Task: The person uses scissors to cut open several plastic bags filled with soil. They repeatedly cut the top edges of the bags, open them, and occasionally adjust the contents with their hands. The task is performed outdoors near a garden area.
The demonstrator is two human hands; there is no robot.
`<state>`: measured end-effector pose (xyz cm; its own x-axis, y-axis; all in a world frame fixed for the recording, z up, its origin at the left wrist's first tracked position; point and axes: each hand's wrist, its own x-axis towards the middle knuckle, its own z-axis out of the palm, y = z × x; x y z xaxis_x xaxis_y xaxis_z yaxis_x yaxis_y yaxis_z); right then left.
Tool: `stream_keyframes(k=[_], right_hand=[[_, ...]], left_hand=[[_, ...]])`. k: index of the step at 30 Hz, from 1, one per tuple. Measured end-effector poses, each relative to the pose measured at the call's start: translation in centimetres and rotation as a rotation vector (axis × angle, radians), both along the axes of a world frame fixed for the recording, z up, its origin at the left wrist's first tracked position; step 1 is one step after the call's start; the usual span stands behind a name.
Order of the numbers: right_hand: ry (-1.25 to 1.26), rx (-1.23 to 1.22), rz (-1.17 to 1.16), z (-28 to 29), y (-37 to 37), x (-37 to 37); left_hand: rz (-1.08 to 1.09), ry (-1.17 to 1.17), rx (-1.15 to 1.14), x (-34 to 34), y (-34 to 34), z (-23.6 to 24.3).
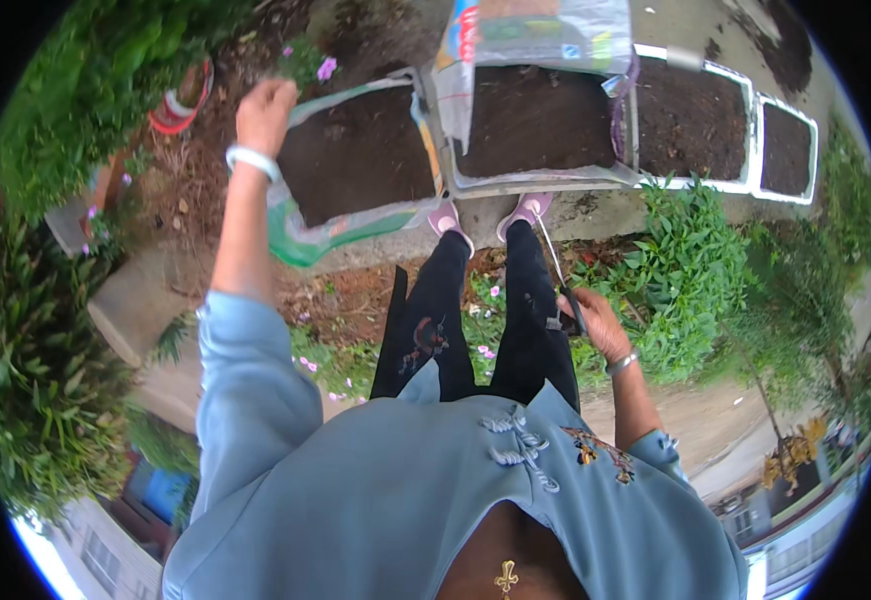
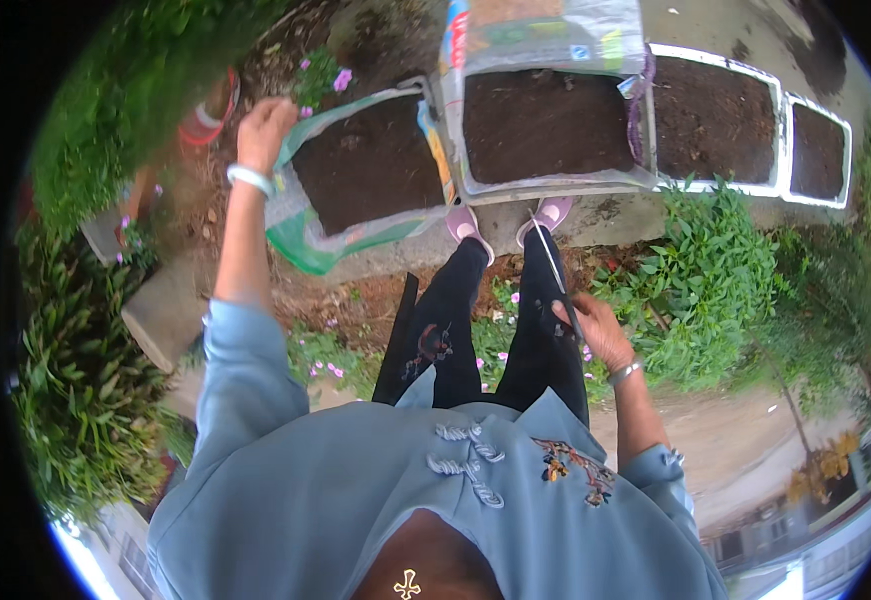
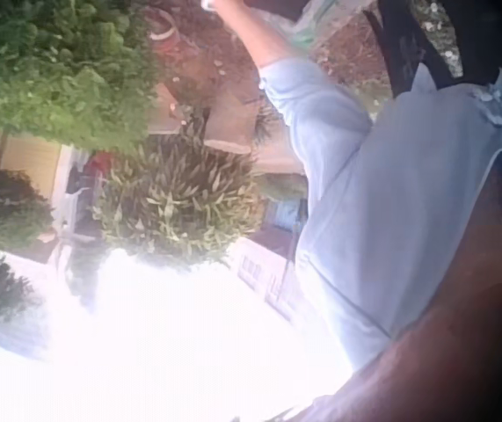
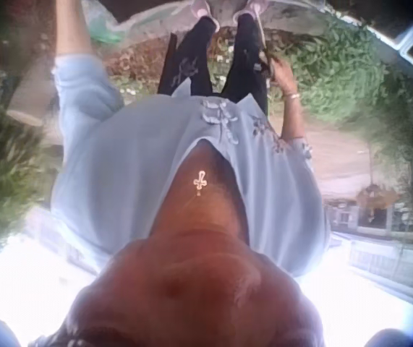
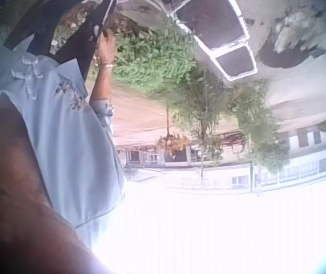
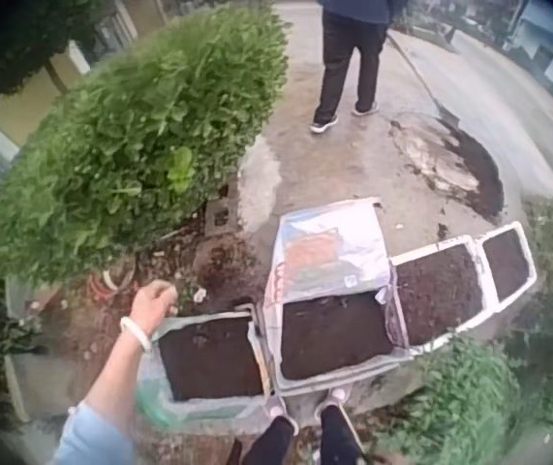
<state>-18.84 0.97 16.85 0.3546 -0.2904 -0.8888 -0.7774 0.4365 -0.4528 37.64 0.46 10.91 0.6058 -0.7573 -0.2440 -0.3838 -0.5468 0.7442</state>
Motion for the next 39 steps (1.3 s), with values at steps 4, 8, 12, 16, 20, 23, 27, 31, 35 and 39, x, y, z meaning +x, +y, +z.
stream_keyframes(k=[4, 8, 12, 16, 20, 23, 27, 31, 35, 39], right_hand=[[-0.017, 0.105, 0.170, -1.2, -2.4, 5.1], [0.042, 0.329, 0.252, -5.4, -4.1, 8.0], [0.093, 0.438, 0.384, -9.7, -5.5, 11.0], [0.177, 0.590, 0.456, -14.4, -6.6, 13.2], [0.216, 0.615, 0.504, -18.0, -7.6, 16.0], [0.251, 0.689, 0.572, -21.0, -8.3, 17.4], [0.282, 0.761, 0.657, -23.9, -8.1, 19.0], [0.231, 0.756, 0.681, -25.4, -7.8, 20.6], [0.180, 0.763, 0.667, -28.1, -7.3, 21.1], [0.148, 0.692, 0.723, -31.2, -7.0, 20.8]], left_hand=[[0.464, 0.287, 0.184, -7.7, 13.1, 1.4], [0.699, 0.834, 0.512, -16.2, 19.8, -1.7], [0.883, 1.227, 0.379, -22.4, 17.6, -7.0], [1.129, 1.235, 0.262, -24.9, 15.1, -12.2], [1.337, 1.171, 0.187, -27.2, 15.5, -16.0], [1.397, 1.198, 0.074, -28.4, 15.6, -15.2], [1.373, 1.231, 0.007, -29.3, 17.8, -14.3], [1.371, 1.244, -0.056, -29.9, 18.6, -13.3], [1.357, 1.242, -0.062, -30.0, 18.7, -13.2], [1.402, 1.228, -0.138, -30.0, 18.7, -12.6]])
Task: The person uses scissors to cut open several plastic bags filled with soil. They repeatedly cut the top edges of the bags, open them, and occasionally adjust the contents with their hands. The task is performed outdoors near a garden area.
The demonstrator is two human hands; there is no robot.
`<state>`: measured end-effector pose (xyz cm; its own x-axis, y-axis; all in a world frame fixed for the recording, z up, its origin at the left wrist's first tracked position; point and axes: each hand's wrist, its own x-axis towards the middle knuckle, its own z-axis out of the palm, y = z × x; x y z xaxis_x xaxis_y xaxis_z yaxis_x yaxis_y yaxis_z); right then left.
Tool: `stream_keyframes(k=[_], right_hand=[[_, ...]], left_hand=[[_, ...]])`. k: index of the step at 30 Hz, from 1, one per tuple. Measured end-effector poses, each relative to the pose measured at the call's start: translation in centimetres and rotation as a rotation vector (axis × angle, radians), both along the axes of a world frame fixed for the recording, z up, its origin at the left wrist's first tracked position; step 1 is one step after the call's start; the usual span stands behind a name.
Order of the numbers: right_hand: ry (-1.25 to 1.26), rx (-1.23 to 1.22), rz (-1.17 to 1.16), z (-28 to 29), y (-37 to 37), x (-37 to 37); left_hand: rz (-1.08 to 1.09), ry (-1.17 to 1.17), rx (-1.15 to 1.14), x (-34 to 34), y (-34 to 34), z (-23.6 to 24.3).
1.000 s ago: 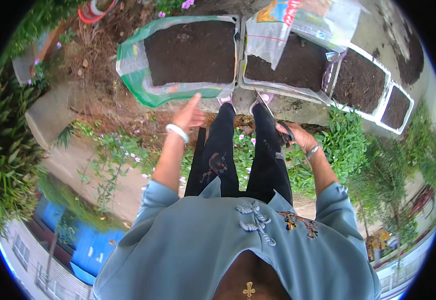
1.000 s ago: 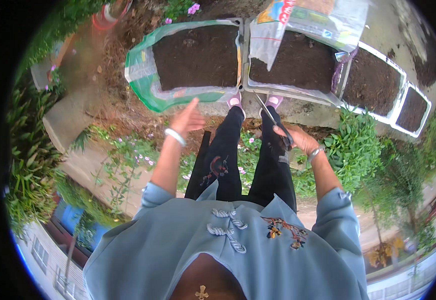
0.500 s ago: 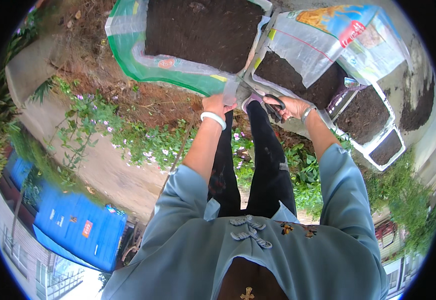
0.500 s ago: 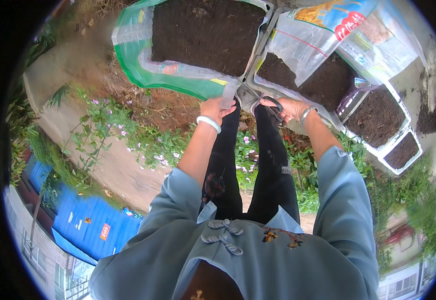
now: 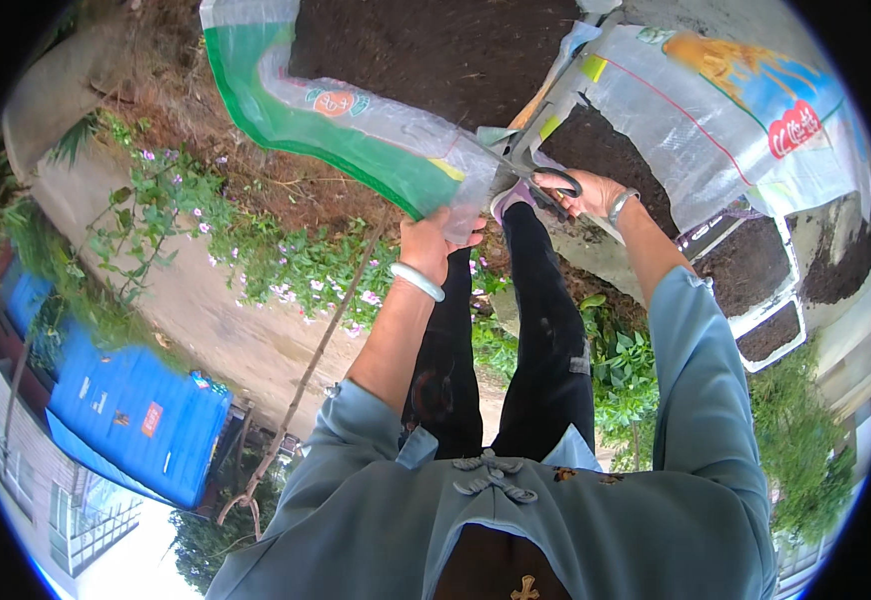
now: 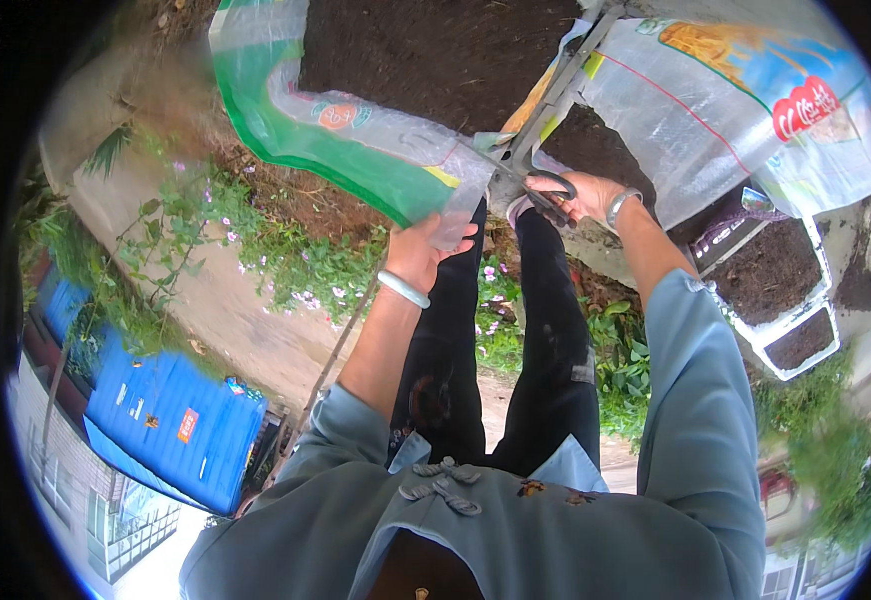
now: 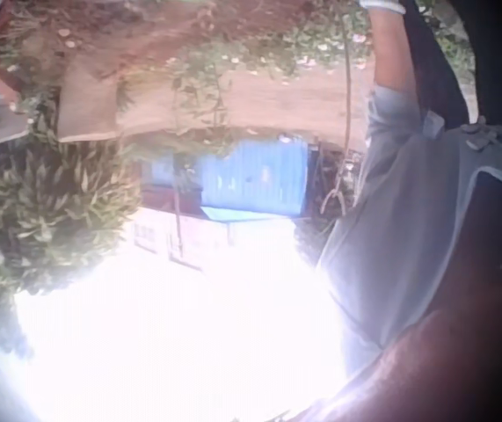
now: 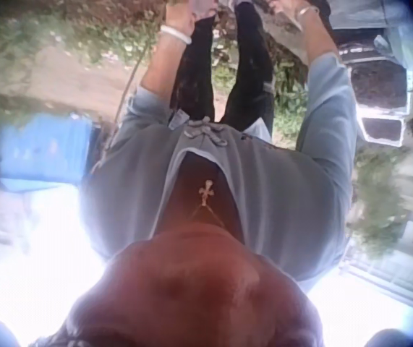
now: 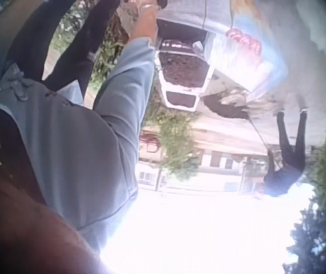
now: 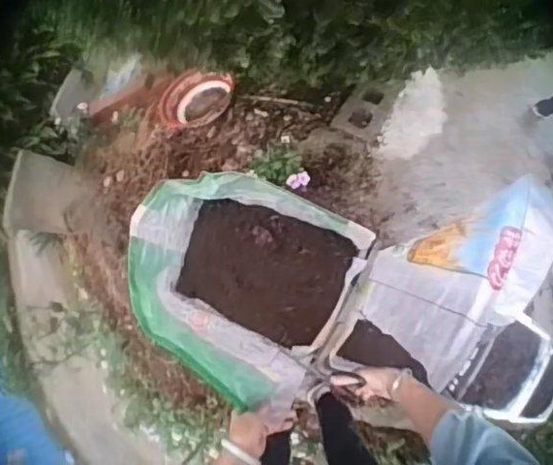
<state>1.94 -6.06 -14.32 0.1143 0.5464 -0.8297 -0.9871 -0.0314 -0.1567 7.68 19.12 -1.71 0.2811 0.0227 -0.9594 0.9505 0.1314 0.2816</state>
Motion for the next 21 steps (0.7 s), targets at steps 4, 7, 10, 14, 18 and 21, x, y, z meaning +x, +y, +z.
stream_keyframes(k=[4, 7, 10, 14, 18, 21], right_hand=[[-0.124, -0.013, 0.070, -1.2, 0.1, -0.1], [-0.162, 0.010, 0.062, 0.2, -0.2, 0.9], [-0.187, 0.035, 0.063, -0.5, 0.3, 1.2], [-0.155, 0.017, 0.070, -2.0, 2.3, 1.3], [-0.083, 0.049, -0.032, -3.7, 3.7, 0.7], [-0.125, 0.077, -0.079, -2.8, 3.7, 0.4]], left_hand=[[-0.038, 0.043, -0.008, -0.3, 0.8, 0.0], [-0.036, 0.043, -0.004, -0.8, 1.5, -0.3], [-0.046, 0.035, -0.018, -1.2, 2.2, -0.5], [-0.035, 0.009, -0.048, -1.2, 2.1, -0.4], [-0.017, 0.033, -0.053, -1.1, 2.1, -0.5], [0.004, -0.007, -0.093, -1.8, 3.0, -0.7]])
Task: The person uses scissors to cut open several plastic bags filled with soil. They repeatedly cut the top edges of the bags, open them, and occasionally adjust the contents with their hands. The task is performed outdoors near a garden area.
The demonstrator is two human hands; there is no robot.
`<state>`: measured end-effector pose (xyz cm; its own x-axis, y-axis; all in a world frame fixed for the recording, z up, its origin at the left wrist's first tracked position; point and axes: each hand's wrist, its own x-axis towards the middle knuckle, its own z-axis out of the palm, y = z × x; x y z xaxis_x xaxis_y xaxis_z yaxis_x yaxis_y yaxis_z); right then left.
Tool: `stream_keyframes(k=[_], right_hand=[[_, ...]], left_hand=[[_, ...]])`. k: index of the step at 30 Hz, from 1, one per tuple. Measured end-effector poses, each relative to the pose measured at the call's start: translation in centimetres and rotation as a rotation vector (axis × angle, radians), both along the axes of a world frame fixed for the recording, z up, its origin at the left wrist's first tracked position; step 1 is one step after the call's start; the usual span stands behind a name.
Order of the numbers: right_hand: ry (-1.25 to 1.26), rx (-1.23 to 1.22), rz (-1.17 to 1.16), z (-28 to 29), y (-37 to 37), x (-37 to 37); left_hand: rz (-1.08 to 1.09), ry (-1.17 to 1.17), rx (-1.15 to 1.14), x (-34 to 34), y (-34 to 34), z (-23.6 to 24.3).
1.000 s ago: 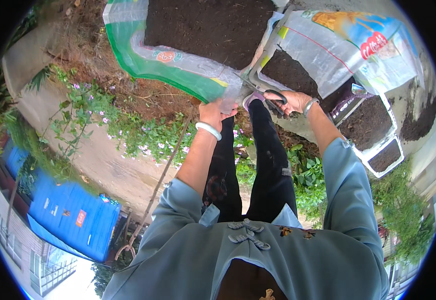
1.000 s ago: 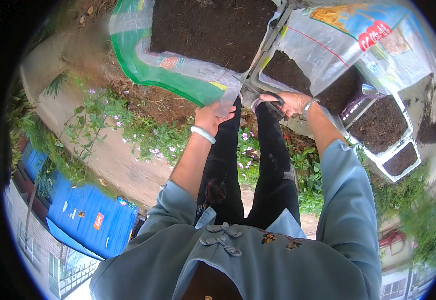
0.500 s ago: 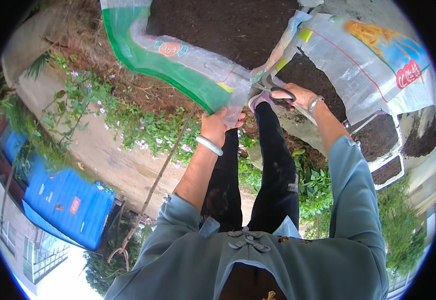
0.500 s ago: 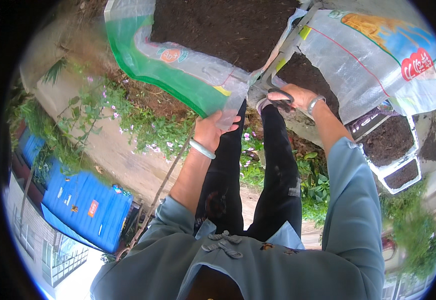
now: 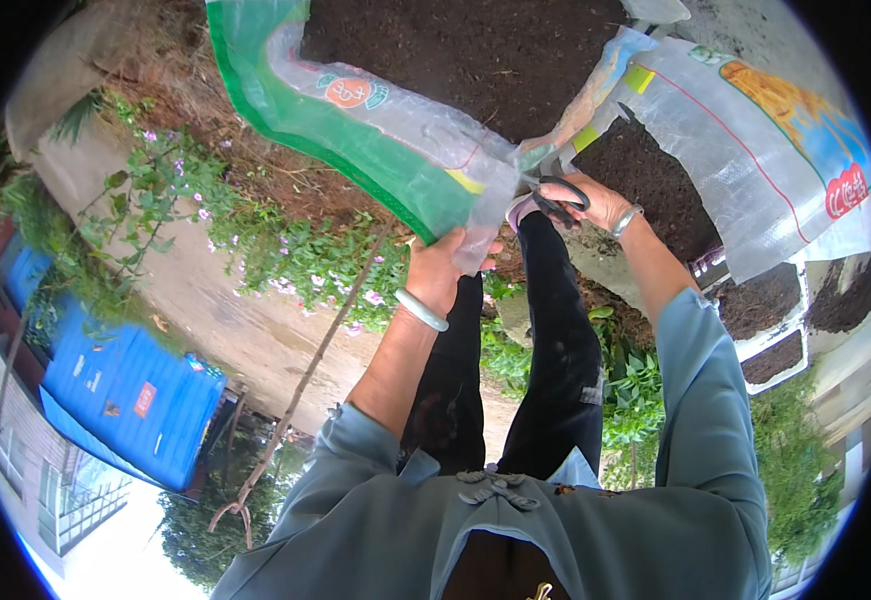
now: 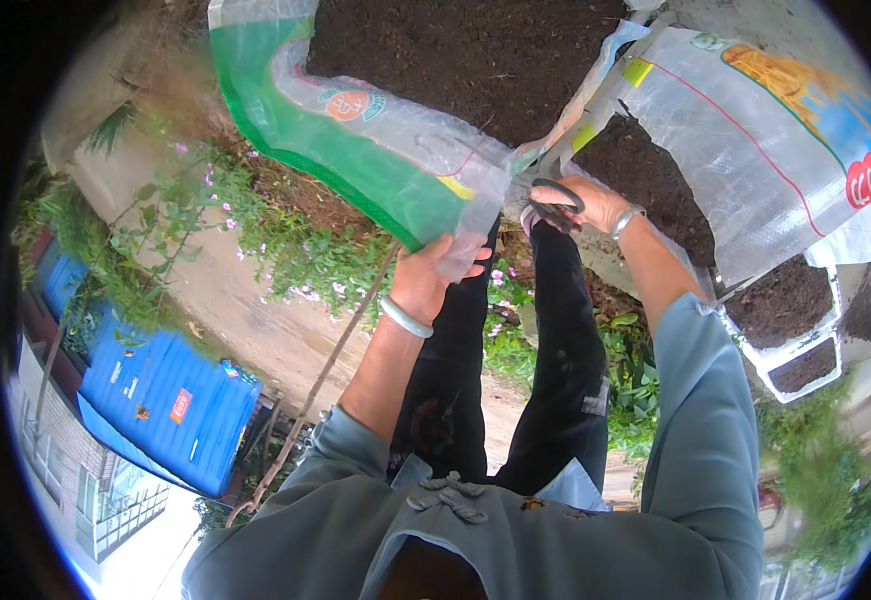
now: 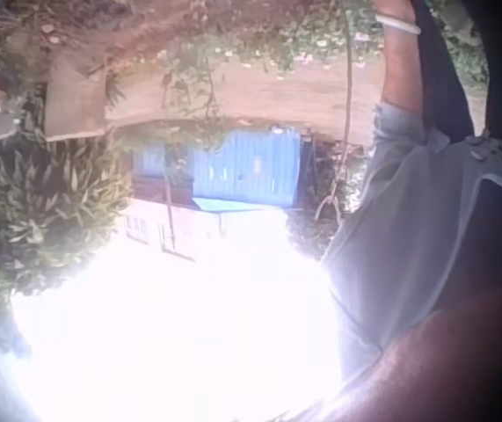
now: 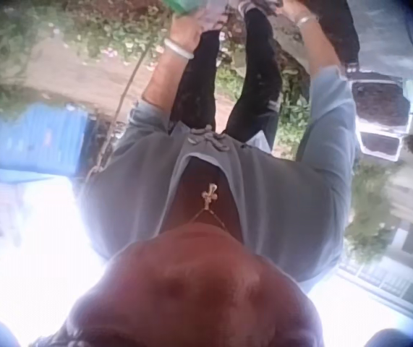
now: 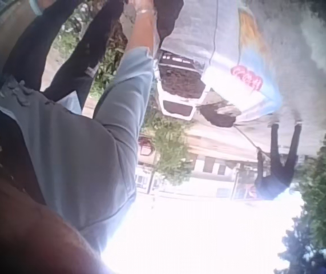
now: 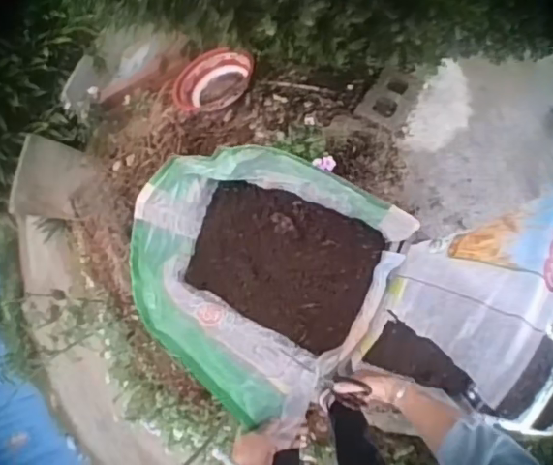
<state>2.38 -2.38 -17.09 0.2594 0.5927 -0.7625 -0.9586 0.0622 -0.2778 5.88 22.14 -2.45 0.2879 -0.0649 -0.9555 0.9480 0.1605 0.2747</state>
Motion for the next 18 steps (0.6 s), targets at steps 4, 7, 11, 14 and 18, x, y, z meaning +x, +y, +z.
stream_keyframes(k=[4, 7, 11, 14, 18], right_hand=[[-0.006, -0.025, 0.020, -1.1, -0.1, 0.0], [-0.012, -0.063, -0.021, -1.4, 1.3, 0.4], [-0.063, -0.074, -0.026, 0.0, 1.6, 1.1], [-0.027, -0.055, -0.067, -0.3, 1.5, 0.6], [-0.019, -0.019, -0.103, -0.9, 2.6, 1.3]], left_hand=[[0.003, 0.008, -0.033, 0.0, 0.0, 0.1], [0.021, 0.016, -0.034, -0.2, 0.2, -0.2], [0.027, -0.025, -0.039, -0.5, 0.5, -0.2], [0.036, -0.036, -0.052, -0.5, 0.6, -0.2], [0.038, -0.040, -0.068, -0.1, 0.4, 0.4]])
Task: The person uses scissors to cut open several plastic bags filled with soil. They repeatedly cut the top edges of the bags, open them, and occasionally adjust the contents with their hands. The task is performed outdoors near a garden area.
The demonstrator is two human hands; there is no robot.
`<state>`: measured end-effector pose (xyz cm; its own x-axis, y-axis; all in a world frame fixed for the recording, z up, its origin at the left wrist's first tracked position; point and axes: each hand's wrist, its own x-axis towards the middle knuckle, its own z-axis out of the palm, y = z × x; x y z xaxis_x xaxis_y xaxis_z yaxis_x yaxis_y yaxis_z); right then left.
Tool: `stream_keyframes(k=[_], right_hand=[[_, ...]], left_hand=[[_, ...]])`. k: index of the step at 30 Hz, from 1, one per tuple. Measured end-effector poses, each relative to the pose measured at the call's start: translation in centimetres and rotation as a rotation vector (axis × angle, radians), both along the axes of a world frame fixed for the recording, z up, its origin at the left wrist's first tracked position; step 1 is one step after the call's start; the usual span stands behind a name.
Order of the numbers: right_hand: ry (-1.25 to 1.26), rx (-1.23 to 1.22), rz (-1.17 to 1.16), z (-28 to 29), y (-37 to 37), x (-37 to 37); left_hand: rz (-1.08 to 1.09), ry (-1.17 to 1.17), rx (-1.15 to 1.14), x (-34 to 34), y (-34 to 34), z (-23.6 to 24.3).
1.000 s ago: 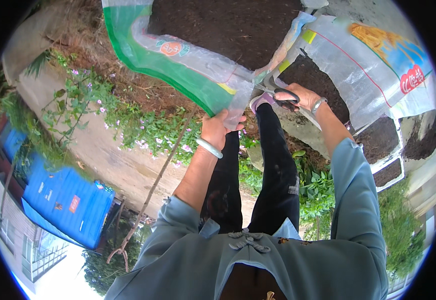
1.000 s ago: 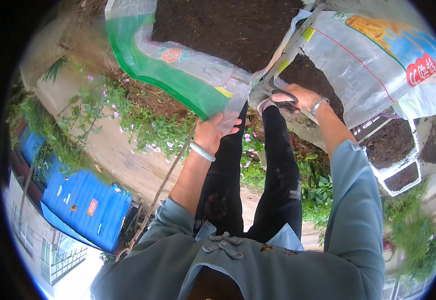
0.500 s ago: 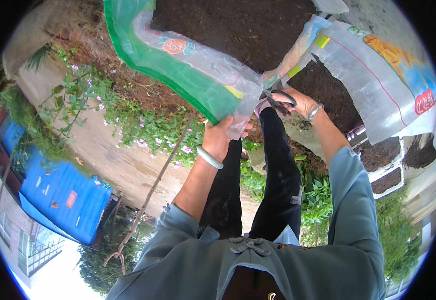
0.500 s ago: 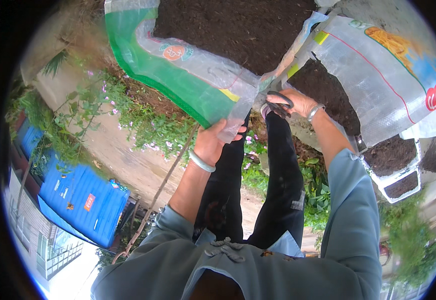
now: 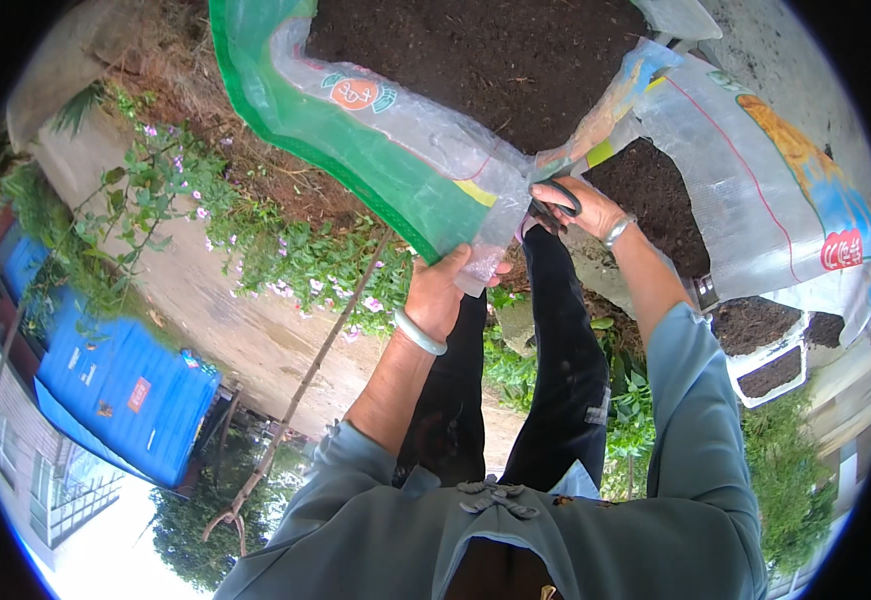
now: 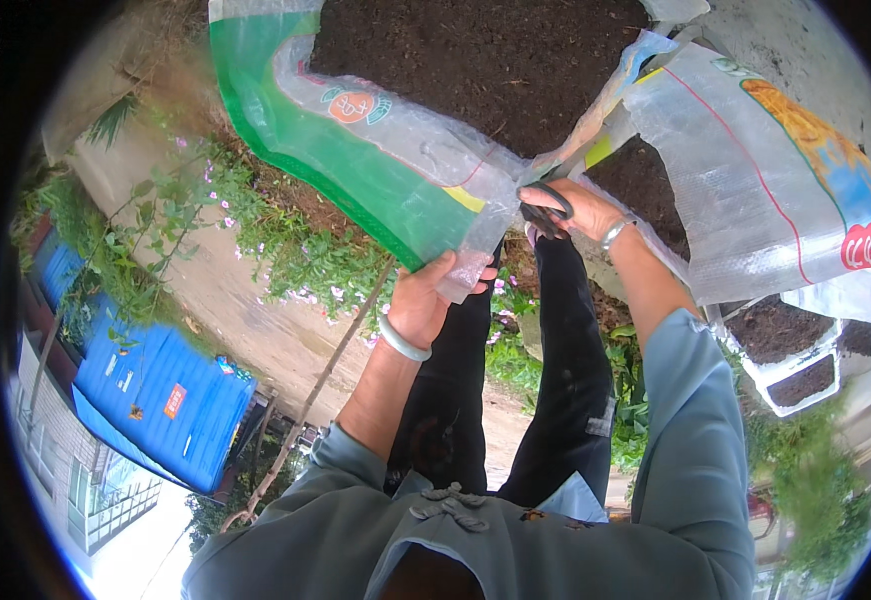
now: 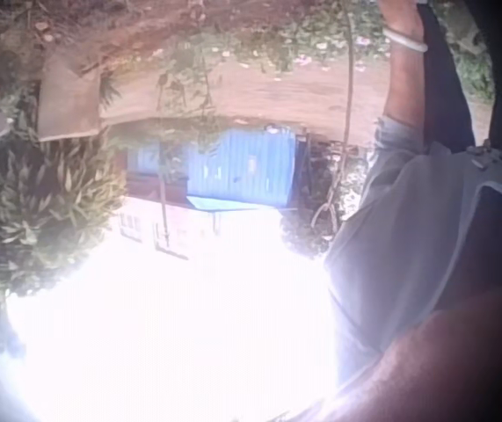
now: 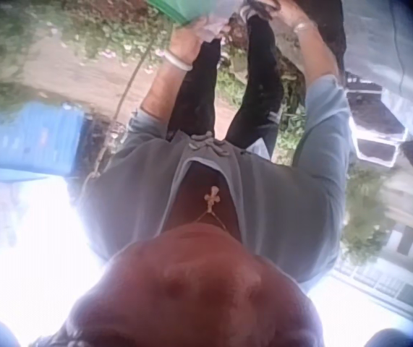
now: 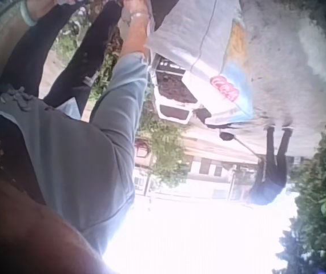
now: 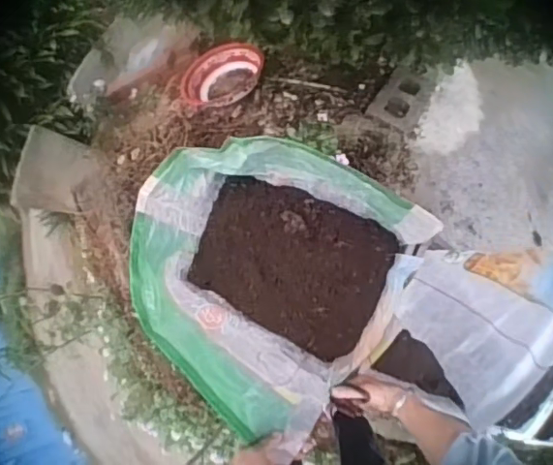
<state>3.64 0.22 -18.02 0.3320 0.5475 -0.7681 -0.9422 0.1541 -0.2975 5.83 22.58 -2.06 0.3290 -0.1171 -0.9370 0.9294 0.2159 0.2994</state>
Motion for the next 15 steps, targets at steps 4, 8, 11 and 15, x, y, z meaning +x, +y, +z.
stream_keyframes(k=[4, 8, 11, 15], right_hand=[[0.000, -0.117, 0.072, 0.7, 2.5, 3.3], [-0.074, -0.106, 0.053, 0.1, 4.6, 5.8], [-0.088, -0.106, 0.129, 0.0, 4.4, 7.1], [-0.129, -0.129, 0.184, -0.5, 5.1, 7.5]], left_hand=[[0.006, 0.024, -0.003, 0.5, 0.1, 0.5], [0.001, 0.008, 0.011, 0.5, 1.1, 0.6], [0.017, -0.006, -0.036, 0.4, 2.5, 0.4], [0.026, 0.000, -0.047, 0.5, 3.5, 0.6]])
